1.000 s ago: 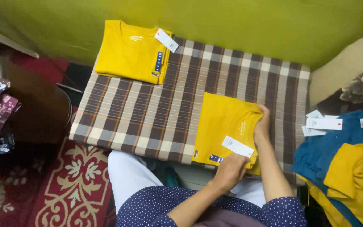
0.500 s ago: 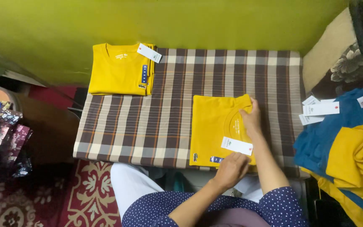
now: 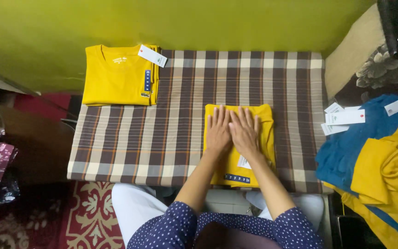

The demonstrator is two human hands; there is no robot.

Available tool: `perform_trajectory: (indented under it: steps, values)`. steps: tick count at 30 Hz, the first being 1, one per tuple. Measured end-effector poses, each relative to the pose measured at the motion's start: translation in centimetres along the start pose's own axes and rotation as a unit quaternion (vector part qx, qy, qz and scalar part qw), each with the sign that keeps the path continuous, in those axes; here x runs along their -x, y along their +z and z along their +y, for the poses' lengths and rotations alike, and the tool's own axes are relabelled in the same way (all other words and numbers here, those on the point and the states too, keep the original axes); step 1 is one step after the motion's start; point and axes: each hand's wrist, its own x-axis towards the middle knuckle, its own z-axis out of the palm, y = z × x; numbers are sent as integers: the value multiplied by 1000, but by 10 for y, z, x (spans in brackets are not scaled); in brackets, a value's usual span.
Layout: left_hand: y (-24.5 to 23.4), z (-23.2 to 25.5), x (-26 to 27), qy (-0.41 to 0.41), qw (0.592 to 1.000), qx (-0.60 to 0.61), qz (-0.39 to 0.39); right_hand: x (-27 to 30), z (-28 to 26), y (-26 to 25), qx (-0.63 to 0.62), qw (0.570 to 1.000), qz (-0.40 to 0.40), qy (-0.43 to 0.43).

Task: Folding yellow t-shirts on a table in a stockroom environment.

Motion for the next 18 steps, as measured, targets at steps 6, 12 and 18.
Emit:
perform_trajectory:
  steps: [6,12,18]
  values:
    - [-43,-10,4,-48,997,19,-49,-14,-5,-23,43,968,-156,193]
    - [-30,-18,-11,-52,997,-14,-52,-19,-10,-26,49,965,-162,201]
    - [12,-47,-54,-8,999,-43,21,-20,-5,-20,61,964,-174,192]
